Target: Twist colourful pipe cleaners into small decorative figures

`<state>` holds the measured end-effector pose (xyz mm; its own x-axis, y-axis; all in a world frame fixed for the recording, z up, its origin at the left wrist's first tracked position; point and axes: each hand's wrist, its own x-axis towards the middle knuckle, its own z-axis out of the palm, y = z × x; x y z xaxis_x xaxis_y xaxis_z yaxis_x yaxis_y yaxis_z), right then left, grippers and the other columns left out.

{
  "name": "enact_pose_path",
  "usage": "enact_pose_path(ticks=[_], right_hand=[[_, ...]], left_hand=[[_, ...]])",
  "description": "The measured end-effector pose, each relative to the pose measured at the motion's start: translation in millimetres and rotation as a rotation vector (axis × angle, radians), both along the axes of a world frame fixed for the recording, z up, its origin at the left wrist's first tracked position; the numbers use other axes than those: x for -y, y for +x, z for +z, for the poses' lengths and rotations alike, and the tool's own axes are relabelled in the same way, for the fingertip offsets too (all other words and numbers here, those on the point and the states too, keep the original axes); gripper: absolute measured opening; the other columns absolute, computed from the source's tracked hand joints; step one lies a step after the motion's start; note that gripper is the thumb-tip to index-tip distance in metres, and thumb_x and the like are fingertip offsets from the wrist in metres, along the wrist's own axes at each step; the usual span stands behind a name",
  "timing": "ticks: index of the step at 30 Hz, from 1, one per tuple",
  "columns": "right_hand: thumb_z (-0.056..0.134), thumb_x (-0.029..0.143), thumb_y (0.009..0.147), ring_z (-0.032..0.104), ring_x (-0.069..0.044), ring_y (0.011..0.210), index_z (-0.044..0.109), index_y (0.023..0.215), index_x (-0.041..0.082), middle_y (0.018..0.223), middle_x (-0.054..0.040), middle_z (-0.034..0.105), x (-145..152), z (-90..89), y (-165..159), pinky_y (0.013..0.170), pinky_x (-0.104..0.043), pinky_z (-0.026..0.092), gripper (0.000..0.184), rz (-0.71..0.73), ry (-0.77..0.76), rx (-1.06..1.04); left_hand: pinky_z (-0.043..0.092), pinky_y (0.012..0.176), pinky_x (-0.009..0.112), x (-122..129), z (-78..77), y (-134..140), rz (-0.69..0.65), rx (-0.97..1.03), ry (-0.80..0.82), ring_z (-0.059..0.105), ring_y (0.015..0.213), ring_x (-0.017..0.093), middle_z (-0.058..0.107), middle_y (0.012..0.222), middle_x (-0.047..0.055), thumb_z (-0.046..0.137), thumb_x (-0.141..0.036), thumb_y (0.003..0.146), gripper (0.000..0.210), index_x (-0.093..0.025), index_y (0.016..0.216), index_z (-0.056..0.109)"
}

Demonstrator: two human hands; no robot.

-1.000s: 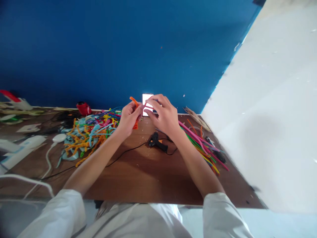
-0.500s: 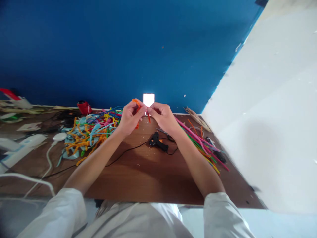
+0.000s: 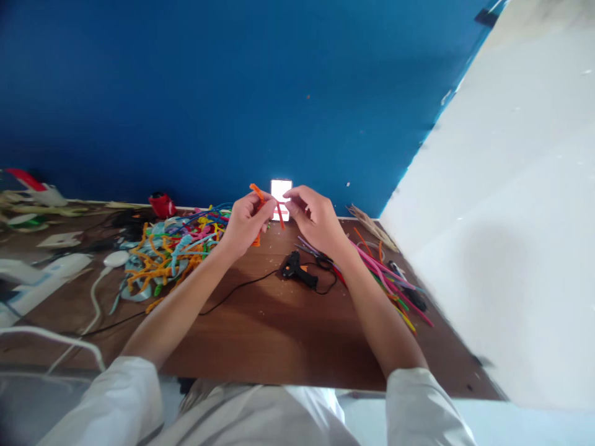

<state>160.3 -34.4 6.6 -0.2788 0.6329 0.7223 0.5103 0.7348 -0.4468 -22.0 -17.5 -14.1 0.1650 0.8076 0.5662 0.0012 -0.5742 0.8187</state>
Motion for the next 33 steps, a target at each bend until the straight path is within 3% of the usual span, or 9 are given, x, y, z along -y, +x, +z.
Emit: enact_pose_path(ticks=[6, 12, 16, 19, 22, 25, 27, 31, 33], right_hand=[[0.05, 0.033, 0.099, 0.058, -0.024, 0.1, 0.063, 0.117, 0.025, 0.112, -0.0099, 0.067, -6.3, -10.3, 0.2, 0.083, -0.037, 0.044, 0.024, -0.206, 0.434, 0.358], [0.052, 0.032, 0.098, 0.057, -0.021, 0.085, 0.066, 0.095, 0.023, 0.094, -0.0076, 0.07, -8.1, -15.9, -2.9, 0.075, -0.036, 0.038, 0.017, -0.272, 0.475, 0.361], [0.055, 0.036, 0.096, 0.051, -0.016, 0.071, 0.055, 0.07, 0.02, 0.072, -0.003, 0.06, -5.1, -13.9, -9.2, 0.066, -0.031, 0.036, 0.03, -0.17, 0.249, 0.041], [0.061, 0.04, 0.091, 0.04, -0.011, 0.056, 0.05, 0.062, 0.02, 0.059, 0.0028, 0.047, -2.5, -11.1, -14.7, 0.056, -0.028, 0.03, 0.037, 0.021, -0.141, -0.301], [0.07, 0.042, 0.082, 0.039, -0.009, 0.05, 0.054, 0.062, 0.02, 0.055, 0.0042, 0.047, -1.4, -8.8, -17.6, 0.051, -0.026, 0.028, 0.034, 0.25, -0.581, -0.589], [0.074, 0.045, 0.077, 0.042, -0.009, 0.05, 0.058, 0.066, 0.02, 0.056, 0.0042, 0.049, -1.9, -8.4, -17.9, 0.05, -0.025, 0.03, 0.032, 0.356, -0.733, -0.668], [0.072, 0.046, 0.081, 0.043, -0.009, 0.052, 0.059, 0.068, 0.02, 0.057, 0.0043, 0.051, -2.0, -9.1, -17.3, 0.052, -0.025, 0.032, 0.032, 0.308, -0.584, -0.626], [0.065, 0.042, 0.09, 0.05, -0.01, 0.06, 0.064, 0.081, 0.021, 0.071, 0.0017, 0.06, -0.6, -9.4, -13.0, 0.058, -0.026, 0.04, 0.023, -0.04, 0.02, -0.359], [0.064, 0.038, 0.092, 0.053, -0.011, 0.063, 0.066, 0.091, 0.022, 0.081, -0.0001, 0.064, -0.4, -9.0, -9.5, 0.061, -0.027, 0.044, 0.016, -0.114, 0.223, -0.221]], left_hand=[[0.026, 0.042, 0.021, -3.8, -3.9, 4.5, 0.029, 0.116, -0.161, 0.037, 0.043, 0.005, 0.046, 0.054, -0.005, 0.062, -0.036, 0.09, 0.025, -0.017, 0.075, 0.056], [0.027, 0.043, 0.02, -0.1, -3.4, 8.4, -0.025, 0.123, -0.193, 0.037, 0.043, 0.004, 0.047, 0.055, -0.005, 0.063, -0.036, 0.089, 0.025, -0.016, 0.075, 0.056], [0.034, 0.047, 0.021, 1.0, -4.1, 7.4, -0.02, 0.039, -0.058, 0.042, 0.047, 0.005, 0.051, 0.061, -0.004, 0.062, -0.04, 0.09, 0.026, -0.016, 0.08, 0.058], [0.039, 0.054, 0.022, 4.0, -2.8, 4.8, 0.032, -0.076, 0.109, 0.047, 0.056, 0.007, 0.055, 0.069, -0.002, 0.058, -0.036, 0.092, 0.022, -0.016, 0.083, 0.061], [0.04, 0.061, 0.023, 7.9, -1.5, 3.1, 0.099, -0.157, 0.301, 0.05, 0.064, 0.009, 0.059, 0.074, 0.0, 0.055, -0.031, 0.094, 0.018, -0.018, 0.084, 0.063], [0.04, 0.063, 0.023, 9.8, -1.8, 3.4, 0.169, -0.164, 0.392, 0.049, 0.064, 0.009, 0.059, 0.075, 0.0, 0.056, -0.029, 0.094, 0.017, -0.018, 0.083, 0.062], [0.04, 0.062, 0.023, 9.3, -2.8, 4.4, 0.203, -0.126, 0.362, 0.048, 0.062, 0.009, 0.058, 0.073, -0.001, 0.057, -0.03, 0.094, 0.018, -0.018, 0.082, 0.062], [0.039, 0.054, 0.022, 5.7, -5.5, 6.4, 0.18, -0.001, 0.169, 0.047, 0.056, 0.008, 0.054, 0.066, -0.002, 0.059, -0.037, 0.093, 0.022, -0.018, 0.083, 0.06], [0.035, 0.049, 0.021, 4.0, -5.9, 7.1, 0.127, 0.072, 0.075, 0.044, 0.05, 0.007, 0.051, 0.06, -0.004, 0.06, -0.041, 0.092, 0.025, -0.018, 0.084, 0.058]])
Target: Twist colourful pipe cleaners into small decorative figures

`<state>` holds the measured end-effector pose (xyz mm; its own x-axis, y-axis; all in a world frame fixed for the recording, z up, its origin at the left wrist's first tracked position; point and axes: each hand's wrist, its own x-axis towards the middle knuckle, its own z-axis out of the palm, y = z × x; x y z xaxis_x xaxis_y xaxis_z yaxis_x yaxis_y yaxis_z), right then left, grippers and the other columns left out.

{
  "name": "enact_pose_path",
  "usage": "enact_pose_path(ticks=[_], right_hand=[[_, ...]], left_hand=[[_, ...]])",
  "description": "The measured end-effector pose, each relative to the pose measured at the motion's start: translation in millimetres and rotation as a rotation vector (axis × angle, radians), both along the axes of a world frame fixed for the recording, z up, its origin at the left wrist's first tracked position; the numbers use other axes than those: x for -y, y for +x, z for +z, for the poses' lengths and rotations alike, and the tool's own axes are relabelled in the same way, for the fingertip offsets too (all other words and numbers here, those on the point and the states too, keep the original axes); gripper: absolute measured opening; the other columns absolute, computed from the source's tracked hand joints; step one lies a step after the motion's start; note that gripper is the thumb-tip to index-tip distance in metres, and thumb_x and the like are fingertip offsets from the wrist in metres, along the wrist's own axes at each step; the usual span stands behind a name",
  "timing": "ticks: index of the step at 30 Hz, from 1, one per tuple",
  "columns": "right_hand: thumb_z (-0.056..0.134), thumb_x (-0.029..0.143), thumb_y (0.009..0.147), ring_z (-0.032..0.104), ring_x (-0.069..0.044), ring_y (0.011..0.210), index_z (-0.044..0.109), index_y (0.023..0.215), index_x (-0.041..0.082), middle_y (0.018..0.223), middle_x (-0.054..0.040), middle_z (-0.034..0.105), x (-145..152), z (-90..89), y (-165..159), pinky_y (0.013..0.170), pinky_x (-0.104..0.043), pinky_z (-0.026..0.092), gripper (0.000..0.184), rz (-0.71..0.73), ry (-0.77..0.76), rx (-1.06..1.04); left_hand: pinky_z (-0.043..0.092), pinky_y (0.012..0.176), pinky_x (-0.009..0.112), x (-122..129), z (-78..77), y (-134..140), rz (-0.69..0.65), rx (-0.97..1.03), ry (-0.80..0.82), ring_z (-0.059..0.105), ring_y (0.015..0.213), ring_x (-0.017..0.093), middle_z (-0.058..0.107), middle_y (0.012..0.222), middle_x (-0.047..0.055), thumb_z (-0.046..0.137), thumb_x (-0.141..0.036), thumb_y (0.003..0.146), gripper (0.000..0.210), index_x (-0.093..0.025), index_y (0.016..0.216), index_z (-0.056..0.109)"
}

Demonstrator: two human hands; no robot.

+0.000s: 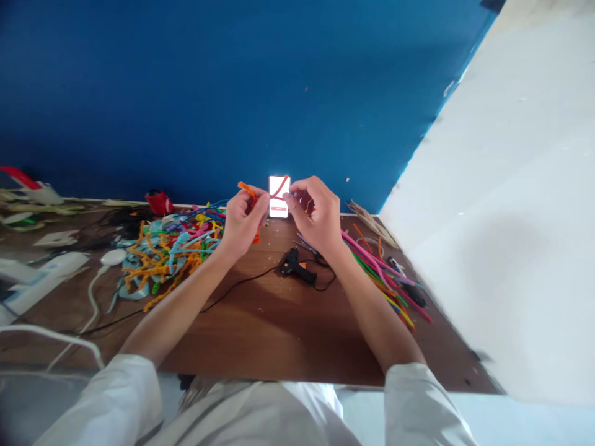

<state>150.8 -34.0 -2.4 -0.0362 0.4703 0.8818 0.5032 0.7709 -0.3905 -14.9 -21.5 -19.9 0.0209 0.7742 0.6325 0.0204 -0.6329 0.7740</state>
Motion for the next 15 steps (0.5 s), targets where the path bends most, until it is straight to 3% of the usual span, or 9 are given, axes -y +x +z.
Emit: enact_pose_path(ticks=[6, 11, 15], right_hand=[[0.059, 0.031, 0.096, 0.067, -0.02, 0.096, 0.065, 0.112, 0.026, 0.109, -0.007, 0.071, -6.7, -3.0, 8.9, 0.078, -0.032, 0.053, 0.018, -0.033, 0.185, 0.334], [0.056, 0.025, 0.097, 0.069, -0.019, 0.097, 0.066, 0.111, 0.023, 0.108, -0.0083, 0.073, -9.2, -5.0, 12.1, 0.08, -0.031, 0.053, 0.017, -0.085, 0.247, 0.421], [0.052, 0.025, 0.099, 0.069, -0.019, 0.096, 0.067, 0.107, 0.023, 0.106, -0.0085, 0.073, -8.9, -3.8, 12.3, 0.08, -0.03, 0.052, 0.018, -0.07, 0.225, 0.451]], left_hand=[[0.032, 0.043, 0.019, -1.1, 2.4, 2.4, -0.174, 0.079, -0.099, 0.042, 0.044, 0.004, 0.05, 0.058, -0.006, 0.063, -0.042, 0.089, 0.025, -0.018, 0.085, 0.058], [0.024, 0.039, 0.019, -2.1, 0.6, 2.8, -0.245, 0.032, -0.179, 0.035, 0.041, 0.004, 0.043, 0.053, -0.008, 0.067, -0.043, 0.087, 0.027, -0.017, 0.092, 0.063], [0.024, 0.041, 0.02, -2.3, 0.2, 1.7, -0.237, -0.001, -0.127, 0.033, 0.042, 0.004, 0.043, 0.053, -0.008, 0.068, -0.04, 0.086, 0.024, -0.017, 0.09, 0.064]])
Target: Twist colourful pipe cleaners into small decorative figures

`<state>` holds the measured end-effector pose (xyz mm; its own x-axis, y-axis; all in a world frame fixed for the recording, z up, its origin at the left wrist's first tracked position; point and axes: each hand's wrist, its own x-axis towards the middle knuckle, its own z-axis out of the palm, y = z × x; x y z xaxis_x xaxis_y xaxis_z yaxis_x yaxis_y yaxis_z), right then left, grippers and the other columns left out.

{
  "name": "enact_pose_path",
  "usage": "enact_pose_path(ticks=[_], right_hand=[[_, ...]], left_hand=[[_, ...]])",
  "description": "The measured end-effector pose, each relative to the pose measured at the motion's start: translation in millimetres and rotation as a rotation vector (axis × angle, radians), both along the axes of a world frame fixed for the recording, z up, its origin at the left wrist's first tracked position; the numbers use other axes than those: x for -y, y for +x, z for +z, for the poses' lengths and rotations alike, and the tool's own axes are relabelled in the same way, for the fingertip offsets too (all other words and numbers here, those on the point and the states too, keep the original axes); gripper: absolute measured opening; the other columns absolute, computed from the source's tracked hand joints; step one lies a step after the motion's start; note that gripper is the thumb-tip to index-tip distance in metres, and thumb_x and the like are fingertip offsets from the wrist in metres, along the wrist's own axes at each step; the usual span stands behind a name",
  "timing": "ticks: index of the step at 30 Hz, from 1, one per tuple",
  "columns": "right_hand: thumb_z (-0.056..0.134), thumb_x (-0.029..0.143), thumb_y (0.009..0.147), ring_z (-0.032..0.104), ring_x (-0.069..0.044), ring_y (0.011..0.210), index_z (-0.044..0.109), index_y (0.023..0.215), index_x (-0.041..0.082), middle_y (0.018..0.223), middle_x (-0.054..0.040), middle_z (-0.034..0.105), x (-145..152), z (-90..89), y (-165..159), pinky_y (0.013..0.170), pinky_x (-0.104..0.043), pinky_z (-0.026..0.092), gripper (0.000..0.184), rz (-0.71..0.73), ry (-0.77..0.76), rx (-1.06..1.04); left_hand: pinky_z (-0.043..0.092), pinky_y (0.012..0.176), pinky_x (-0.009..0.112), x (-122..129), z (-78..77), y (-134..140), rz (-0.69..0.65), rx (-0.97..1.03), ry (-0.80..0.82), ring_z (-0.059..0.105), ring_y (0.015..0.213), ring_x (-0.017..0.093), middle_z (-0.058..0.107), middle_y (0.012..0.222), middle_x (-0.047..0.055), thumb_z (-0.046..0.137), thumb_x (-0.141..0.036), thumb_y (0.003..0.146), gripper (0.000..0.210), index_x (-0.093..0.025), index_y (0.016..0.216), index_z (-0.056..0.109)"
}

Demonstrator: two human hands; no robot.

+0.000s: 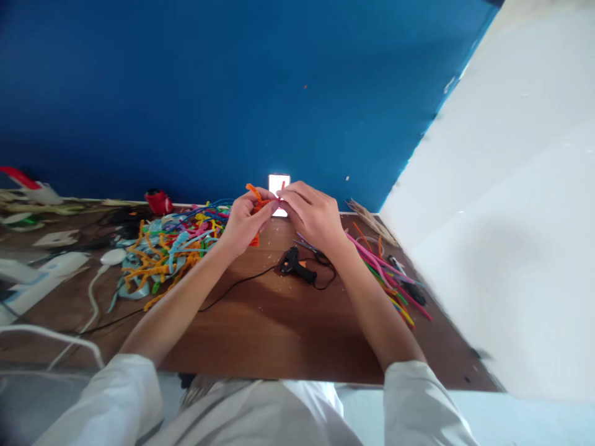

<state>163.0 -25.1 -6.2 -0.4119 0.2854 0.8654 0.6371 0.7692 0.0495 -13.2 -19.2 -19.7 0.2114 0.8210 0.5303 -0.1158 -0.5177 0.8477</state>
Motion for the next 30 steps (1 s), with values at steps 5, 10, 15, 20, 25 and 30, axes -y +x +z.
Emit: enact_pose_path(ticks=[5, 10, 15, 20, 25, 30], right_hand=[[0.042, 0.02, 0.102, 0.068, -0.018, 0.094, 0.068, 0.106, 0.023, 0.106, -0.0085, 0.073, 0.2, 0.2, -0.8, 0.077, -0.03, 0.05, 0.027, 0.018, -0.057, 0.006], [0.051, 0.026, 0.099, 0.061, -0.016, 0.079, 0.069, 0.092, 0.02, 0.088, -0.0053, 0.068, 4.2, 4.1, -3.7, 0.072, -0.03, 0.045, 0.02, 0.069, -0.24, -0.137], [0.065, 0.04, 0.09, 0.046, -0.01, 0.057, 0.061, 0.076, 0.019, 0.066, 0.0017, 0.057, 9.3, 8.1, -10.2, 0.054, -0.026, 0.034, 0.025, 0.402, -0.847, -0.425], [0.07, 0.046, 0.084, 0.042, -0.008, 0.052, 0.057, 0.073, 0.019, 0.064, 0.0033, 0.054, 13.2, 10.8, -10.2, 0.05, -0.024, 0.032, 0.032, 0.557, -1.136, -0.525], [0.06, 0.031, 0.094, 0.059, -0.014, 0.075, 0.069, 0.095, 0.019, 0.086, -0.0032, 0.069, 12.5, 12.2, -5.2, 0.066, -0.027, 0.044, 0.015, 0.195, -0.624, -0.209], [0.047, 0.021, 0.099, 0.063, -0.018, 0.088, 0.065, 0.118, 0.023, 0.106, -0.0079, 0.071, 6.5, 3.0, -3.9, 0.071, -0.03, 0.045, 0.027, -0.13, -0.122, 0.091]], left_hand=[[0.028, 0.046, 0.021, 2.4, 1.5, -1.1, 0.073, -0.027, 0.082, 0.036, 0.046, 0.005, 0.042, 0.054, -0.008, 0.064, -0.035, 0.089, 0.018, -0.017, 0.085, 0.061], [0.037, 0.055, 0.021, 6.0, 3.6, -2.8, 0.173, -0.095, 0.213, 0.043, 0.056, 0.007, 0.053, 0.067, -0.004, 0.063, -0.032, 0.089, 0.015, -0.017, 0.085, 0.061], [0.042, 0.061, 0.022, 10.0, 6.0, -4.1, 0.212, -0.11, 0.328, 0.049, 0.062, 0.008, 0.06, 0.072, -0.001, 0.061, -0.031, 0.09, 0.016, -0.017, 0.083, 0.062], [0.038, 0.053, 0.02, 10.4, 4.1, -2.6, 0.144, -0.051, 0.215, 0.047, 0.056, 0.006, 0.057, 0.068, -0.003, 0.064, -0.035, 0.089, 0.018, -0.018, 0.085, 0.061], [0.027, 0.043, 0.02, -1.6, -1.6, -1.2, -0.002, 0.086, -0.038, 0.037, 0.042, 0.004, 0.045, 0.052, -0.008, 0.066, -0.037, 0.087, 0.021, -0.019, 0.083, 0.056], [0.023, 0.041, 0.02, -5.1, 2.7, -1.4, -0.064, 0.221, -0.208, 0.035, 0.041, 0.003, 0.041, 0.054, -0.008, 0.072, -0.036, 0.082, 0.029, -0.019, 0.074, 0.049]])
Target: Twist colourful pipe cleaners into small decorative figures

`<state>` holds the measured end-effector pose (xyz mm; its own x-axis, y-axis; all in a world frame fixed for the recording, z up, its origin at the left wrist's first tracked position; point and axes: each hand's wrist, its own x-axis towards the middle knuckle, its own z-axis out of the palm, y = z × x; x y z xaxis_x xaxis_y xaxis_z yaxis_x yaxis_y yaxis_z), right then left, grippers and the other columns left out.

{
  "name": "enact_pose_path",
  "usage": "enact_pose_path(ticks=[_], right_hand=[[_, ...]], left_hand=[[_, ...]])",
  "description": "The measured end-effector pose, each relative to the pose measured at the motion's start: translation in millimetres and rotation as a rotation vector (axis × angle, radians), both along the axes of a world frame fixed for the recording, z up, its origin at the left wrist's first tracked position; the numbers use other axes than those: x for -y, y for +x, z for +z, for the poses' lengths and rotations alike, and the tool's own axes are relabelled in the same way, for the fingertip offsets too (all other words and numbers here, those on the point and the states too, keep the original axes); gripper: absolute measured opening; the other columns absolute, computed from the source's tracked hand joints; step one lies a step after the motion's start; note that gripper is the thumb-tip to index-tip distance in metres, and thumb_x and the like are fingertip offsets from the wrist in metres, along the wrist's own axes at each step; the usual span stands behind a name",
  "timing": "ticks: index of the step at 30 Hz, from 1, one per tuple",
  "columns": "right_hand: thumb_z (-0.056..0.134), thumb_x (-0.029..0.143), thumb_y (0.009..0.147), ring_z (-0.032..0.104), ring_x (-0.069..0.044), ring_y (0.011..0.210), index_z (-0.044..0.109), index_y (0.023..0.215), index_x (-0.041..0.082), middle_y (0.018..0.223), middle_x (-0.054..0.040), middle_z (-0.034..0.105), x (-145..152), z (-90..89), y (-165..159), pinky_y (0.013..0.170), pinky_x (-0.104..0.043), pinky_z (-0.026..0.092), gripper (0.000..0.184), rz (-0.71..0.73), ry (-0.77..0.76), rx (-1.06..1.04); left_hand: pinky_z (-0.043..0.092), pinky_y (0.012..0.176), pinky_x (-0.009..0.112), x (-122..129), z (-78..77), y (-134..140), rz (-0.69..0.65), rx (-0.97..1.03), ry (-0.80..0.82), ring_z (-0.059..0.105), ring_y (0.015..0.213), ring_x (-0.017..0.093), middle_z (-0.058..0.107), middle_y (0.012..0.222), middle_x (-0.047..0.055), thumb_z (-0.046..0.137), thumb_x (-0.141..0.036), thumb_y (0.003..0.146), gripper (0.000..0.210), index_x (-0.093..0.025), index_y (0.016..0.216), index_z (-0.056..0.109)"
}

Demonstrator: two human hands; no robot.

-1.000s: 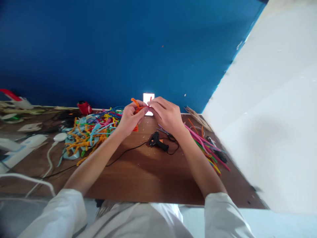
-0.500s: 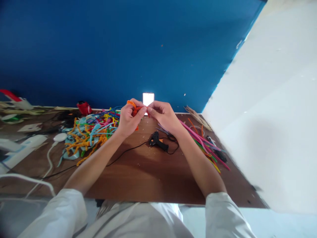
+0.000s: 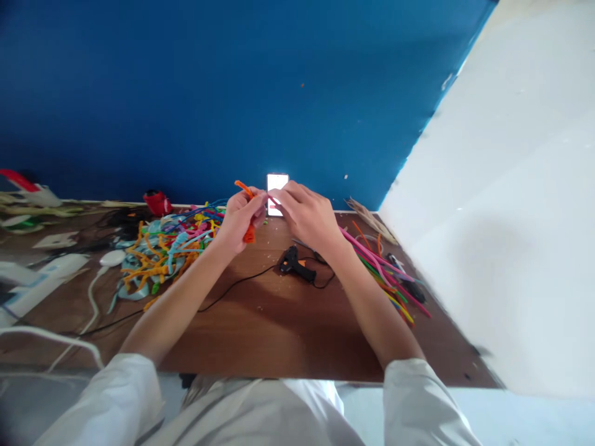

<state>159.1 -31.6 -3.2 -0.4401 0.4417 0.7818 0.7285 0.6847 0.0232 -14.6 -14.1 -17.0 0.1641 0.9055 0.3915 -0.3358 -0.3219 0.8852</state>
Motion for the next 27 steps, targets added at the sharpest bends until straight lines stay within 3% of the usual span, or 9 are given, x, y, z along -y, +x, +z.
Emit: enact_pose_path(ticks=[3, 6, 12, 18, 20, 22, 27], right_hand=[[0.043, 0.015, 0.099, 0.064, -0.019, 0.093, 0.063, 0.124, 0.024, 0.106, -0.0069, 0.072, -4.9, -5.1, 3.3, 0.075, -0.03, 0.047, 0.033, 0.002, 0.147, 0.084], [0.042, 0.011, 0.097, 0.065, -0.018, 0.094, 0.062, 0.123, 0.025, 0.111, -0.0059, 0.072, -7.8, -5.8, 7.9, 0.077, -0.031, 0.047, 0.037, 0.028, 0.186, 0.103], [0.049, 0.02, 0.098, 0.064, -0.018, 0.086, 0.064, 0.118, 0.024, 0.103, -0.0057, 0.074, -7.8, -3.3, 11.3, 0.072, -0.031, 0.045, 0.025, 0.009, 0.249, 0.162], [0.051, 0.031, 0.099, 0.059, -0.016, 0.073, 0.066, 0.086, 0.022, 0.081, -0.0039, 0.07, -3.1, -1.5, 3.8, 0.065, -0.03, 0.04, 0.022, 0.012, 0.181, -0.014], [0.052, 0.037, 0.098, 0.055, -0.015, 0.067, 0.061, 0.075, 0.021, 0.073, -0.0027, 0.065, 0.2, -0.1, -0.9, 0.062, -0.029, 0.038, 0.029, 0.045, 0.067, -0.176], [0.056, 0.042, 0.096, 0.049, -0.013, 0.061, 0.056, 0.07, 0.021, 0.065, 0.0, 0.057, 3.4, 1.5, -5.7, 0.058, -0.028, 0.036, 0.033, 0.128, -0.148, -0.387], [0.069, 0.047, 0.083, 0.041, -0.009, 0.048, 0.05, 0.063, 0.021, 0.057, 0.0043, 0.045, 6.5, 4.8, -14.4, 0.046, -0.025, 0.03, 0.038, 0.463, -0.914, -0.891]], left_hand=[[0.022, 0.04, 0.021, 4.1, 5.4, -0.2, -0.063, 0.021, -0.057, 0.033, 0.04, 0.002, 0.038, 0.054, -0.009, 0.073, -0.039, 0.081, 0.036, -0.019, 0.071, 0.045], [0.021, 0.04, 0.021, 7.0, 7.8, -0.2, -0.117, 0.01, -0.086, 0.033, 0.04, 0.002, 0.037, 0.055, -0.008, 0.074, -0.04, 0.079, 0.038, -0.019, 0.069, 0.044], [0.02, 0.041, 0.02, 8.0, 7.4, -0.3, -0.149, 0.01, -0.099, 0.031, 0.041, 0.002, 0.034, 0.053, -0.008, 0.072, -0.038, 0.08, 0.038, -0.019, 0.065, 0.042], [0.022, 0.043, 0.02, 5.7, 2.4, 1.4, -0.102, -0.076, -0.03, 0.033, 0.043, 0.003, 0.038, 0.054, -0.008, 0.072, -0.041, 0.08, 0.032, -0.019, 0.073, 0.049], [0.025, 0.043, 0.02, 5.8, 0.8, 1.6, -0.054, -0.137, 0.05, 0.034, 0.044, 0.004, 0.041, 0.054, -0.008, 0.07, -0.043, 0.082, 0.029, -0.019, 0.079, 0.055], [0.029, 0.046, 0.021, 8.0, 1.1, 0.7, 0.024, -0.216, 0.159, 0.037, 0.046, 0.005, 0.044, 0.056, -0.007, 0.067, -0.043, 0.086, 0.026, -0.018, 0.083, 0.058], [0.04, 0.062, 0.022, 19.2, 5.4, -5.2, 0.295, -0.466, 0.522, 0.049, 0.061, 0.009, 0.061, 0.072, -0.001, 0.062, -0.032, 0.089, 0.014, -0.019, 0.083, 0.062]])
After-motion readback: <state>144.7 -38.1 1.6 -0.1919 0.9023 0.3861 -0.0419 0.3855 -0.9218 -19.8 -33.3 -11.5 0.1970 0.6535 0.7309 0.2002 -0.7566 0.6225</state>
